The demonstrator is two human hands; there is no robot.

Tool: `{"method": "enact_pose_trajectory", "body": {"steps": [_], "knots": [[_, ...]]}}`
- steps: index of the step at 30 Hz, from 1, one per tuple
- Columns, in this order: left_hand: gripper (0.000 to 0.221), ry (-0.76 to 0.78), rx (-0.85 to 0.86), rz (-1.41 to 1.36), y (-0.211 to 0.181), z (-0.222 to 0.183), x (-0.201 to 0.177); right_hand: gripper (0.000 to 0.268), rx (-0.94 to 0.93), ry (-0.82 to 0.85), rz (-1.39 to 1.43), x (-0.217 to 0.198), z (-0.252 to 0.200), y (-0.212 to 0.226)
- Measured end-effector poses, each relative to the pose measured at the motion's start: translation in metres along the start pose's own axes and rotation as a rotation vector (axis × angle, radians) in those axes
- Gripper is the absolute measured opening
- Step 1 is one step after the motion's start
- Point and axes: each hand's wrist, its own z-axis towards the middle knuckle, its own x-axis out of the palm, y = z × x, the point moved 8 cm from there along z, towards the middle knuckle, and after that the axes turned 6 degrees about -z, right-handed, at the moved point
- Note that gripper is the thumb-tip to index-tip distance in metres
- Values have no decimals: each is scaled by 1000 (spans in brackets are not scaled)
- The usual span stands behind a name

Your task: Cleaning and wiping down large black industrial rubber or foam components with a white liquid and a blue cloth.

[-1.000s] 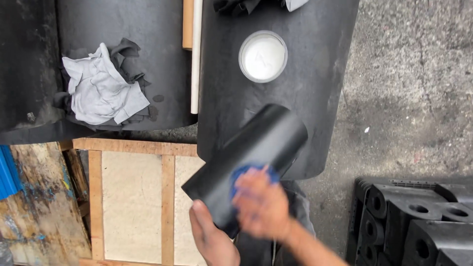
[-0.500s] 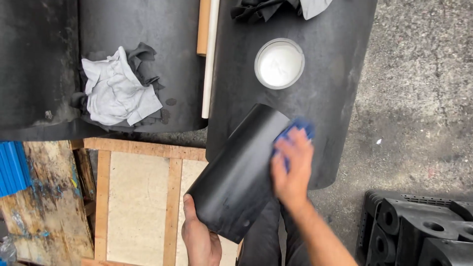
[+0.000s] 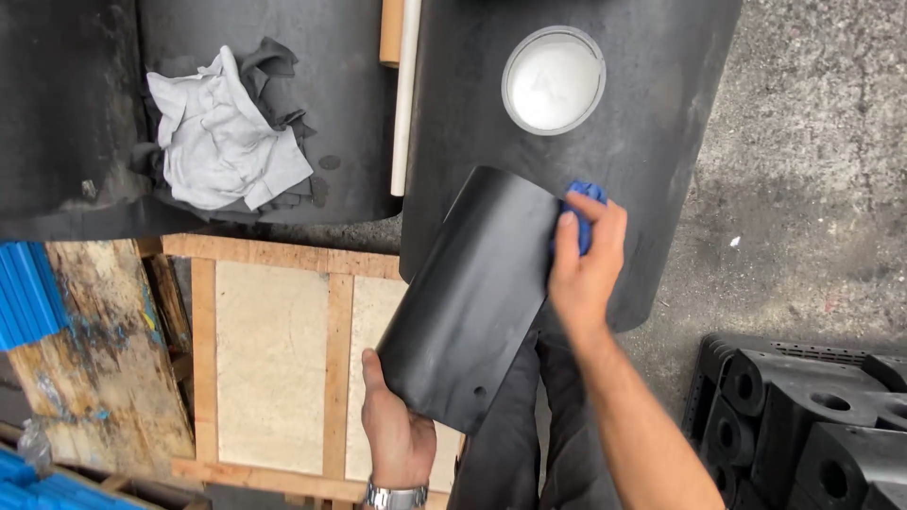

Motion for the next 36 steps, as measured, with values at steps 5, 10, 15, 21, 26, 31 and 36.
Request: {"method": "enact_pose_trajectory", "body": {"steps": [5, 10, 15, 21, 26, 31, 36], "knots": [[66, -54, -66, -45, 8, 5, 11, 23, 204, 15, 290, 7, -142, 24], [65, 90, -77, -117, 10, 2, 13, 42, -270, 403, 176, 17, -106, 74], [61, 405, -49, -282, 31, 32, -5, 42, -395, 506, 87, 39, -31, 102], [76, 317, -207, -269, 9, -10, 18, 45, -566, 705, 306, 5, -96, 90], [66, 310, -154, -73, 21, -11, 18, 34, -343, 343, -33, 6, -26, 22], [68, 332, -112, -65, 18, -14, 20, 28, -384, 519, -26, 17, -67, 85], [79, 310, -188, -209, 24, -9, 14, 22, -555, 667, 221, 37, -51, 142]]}}
